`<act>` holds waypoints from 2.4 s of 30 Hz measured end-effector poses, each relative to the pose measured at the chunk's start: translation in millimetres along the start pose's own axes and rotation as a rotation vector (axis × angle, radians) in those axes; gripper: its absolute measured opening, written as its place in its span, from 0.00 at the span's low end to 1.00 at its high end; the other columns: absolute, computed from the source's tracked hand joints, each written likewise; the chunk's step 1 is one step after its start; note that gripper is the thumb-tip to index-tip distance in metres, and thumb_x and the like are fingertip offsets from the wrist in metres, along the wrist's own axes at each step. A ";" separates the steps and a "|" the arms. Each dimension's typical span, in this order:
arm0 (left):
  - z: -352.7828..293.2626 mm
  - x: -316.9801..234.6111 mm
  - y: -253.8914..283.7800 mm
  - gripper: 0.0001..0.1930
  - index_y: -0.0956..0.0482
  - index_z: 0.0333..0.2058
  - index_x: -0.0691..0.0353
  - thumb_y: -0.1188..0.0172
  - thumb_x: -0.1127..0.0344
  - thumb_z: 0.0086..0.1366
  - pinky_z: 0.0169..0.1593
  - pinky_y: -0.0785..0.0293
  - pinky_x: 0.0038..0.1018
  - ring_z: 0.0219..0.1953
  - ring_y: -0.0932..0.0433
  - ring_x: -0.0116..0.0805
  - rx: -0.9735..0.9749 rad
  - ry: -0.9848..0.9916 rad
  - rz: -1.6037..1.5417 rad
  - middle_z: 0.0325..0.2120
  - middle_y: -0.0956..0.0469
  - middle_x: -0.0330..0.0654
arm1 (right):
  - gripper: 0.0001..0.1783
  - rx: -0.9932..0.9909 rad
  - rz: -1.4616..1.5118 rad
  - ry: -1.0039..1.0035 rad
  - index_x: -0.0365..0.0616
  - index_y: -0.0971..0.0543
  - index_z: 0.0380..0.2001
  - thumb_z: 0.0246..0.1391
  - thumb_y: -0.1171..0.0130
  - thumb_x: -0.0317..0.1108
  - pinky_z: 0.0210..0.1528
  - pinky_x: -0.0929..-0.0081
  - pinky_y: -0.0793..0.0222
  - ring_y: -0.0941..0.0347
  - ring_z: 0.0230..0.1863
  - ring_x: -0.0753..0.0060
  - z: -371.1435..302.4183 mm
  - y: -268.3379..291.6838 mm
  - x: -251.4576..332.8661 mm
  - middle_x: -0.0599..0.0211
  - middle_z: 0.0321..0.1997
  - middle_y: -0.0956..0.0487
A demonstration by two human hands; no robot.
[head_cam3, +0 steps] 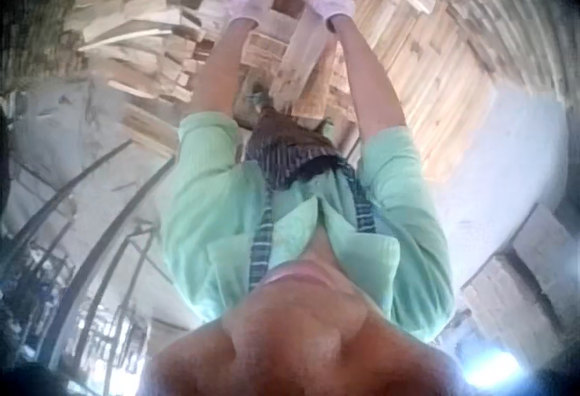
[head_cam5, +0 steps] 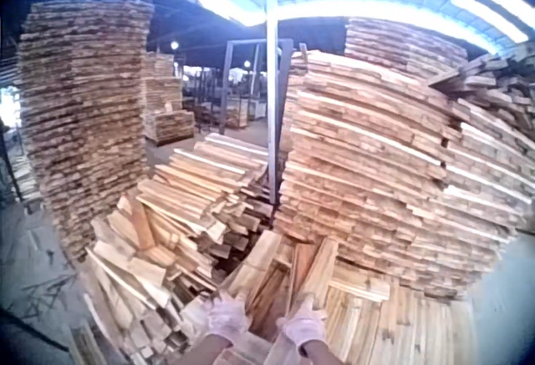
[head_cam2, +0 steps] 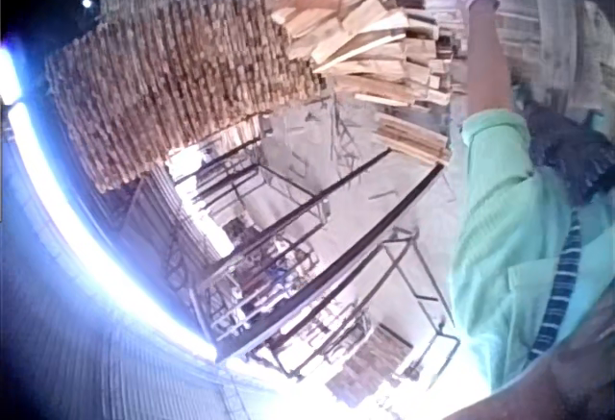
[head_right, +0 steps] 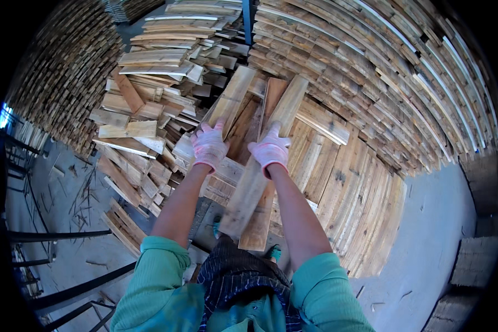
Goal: The person picks up several wooden planks from a pallet and stacks them onto another pallet in a factory setting.
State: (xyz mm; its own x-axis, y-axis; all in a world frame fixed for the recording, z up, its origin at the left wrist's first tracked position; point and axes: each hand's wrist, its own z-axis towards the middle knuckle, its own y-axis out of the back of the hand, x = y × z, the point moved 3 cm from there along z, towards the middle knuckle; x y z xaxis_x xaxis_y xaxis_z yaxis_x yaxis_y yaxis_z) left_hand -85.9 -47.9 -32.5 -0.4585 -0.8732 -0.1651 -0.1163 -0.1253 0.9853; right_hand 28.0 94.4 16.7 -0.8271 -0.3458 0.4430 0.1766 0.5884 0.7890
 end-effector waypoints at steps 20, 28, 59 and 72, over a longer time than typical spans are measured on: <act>-37.0 -176.6 -9.4 0.53 0.50 0.74 0.41 0.29 0.43 0.54 0.61 0.29 0.52 0.63 0.32 0.63 0.226 0.038 -0.079 0.66 0.44 0.68 | 0.50 0.084 -0.448 0.120 0.71 0.42 0.73 0.49 0.27 0.42 0.61 0.46 0.30 0.32 0.62 0.31 -99.8 110.7 -358.3 0.39 0.64 0.35; -59.7 -103.2 16.1 0.51 0.52 0.75 0.54 0.30 0.72 0.57 0.66 0.32 0.39 0.65 0.31 0.54 -0.055 -0.328 -0.984 0.65 0.36 0.63 | 0.46 0.245 -0.493 0.401 0.76 0.39 0.72 0.52 0.32 0.36 0.58 0.55 0.25 0.29 0.60 0.40 -73.2 180.1 -351.4 0.44 0.61 0.30; -425.9 -306.7 -181.7 0.47 0.39 0.65 0.69 0.23 0.59 0.52 0.62 0.38 0.77 0.63 0.33 0.68 1.073 0.915 -2.098 0.62 0.33 0.61 | 0.45 0.124 -0.629 0.558 0.89 0.43 0.72 0.54 0.33 0.59 0.70 0.44 0.41 0.42 0.73 0.38 138.5 243.0 -427.5 0.47 0.70 0.36; -474.8 -299.5 -162.8 0.44 0.43 0.67 0.66 0.29 0.56 0.60 0.67 0.37 0.66 0.67 0.35 0.60 1.079 0.916 -2.095 0.63 0.35 0.58 | 0.32 -0.488 -0.222 0.186 0.58 0.34 0.69 0.63 0.43 0.46 0.64 0.55 0.33 0.30 0.63 0.43 40.0 294.0 -614.0 0.44 0.58 0.25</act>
State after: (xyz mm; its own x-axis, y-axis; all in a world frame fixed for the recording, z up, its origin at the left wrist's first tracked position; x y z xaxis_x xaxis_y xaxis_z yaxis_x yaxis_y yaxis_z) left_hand 488.7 10.4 -122.5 0.9960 0.0488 -0.0754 -0.0159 -0.7304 -0.6828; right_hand 566.4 509.0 -40.4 -0.7722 -0.5720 0.2766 0.2719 0.0960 0.9575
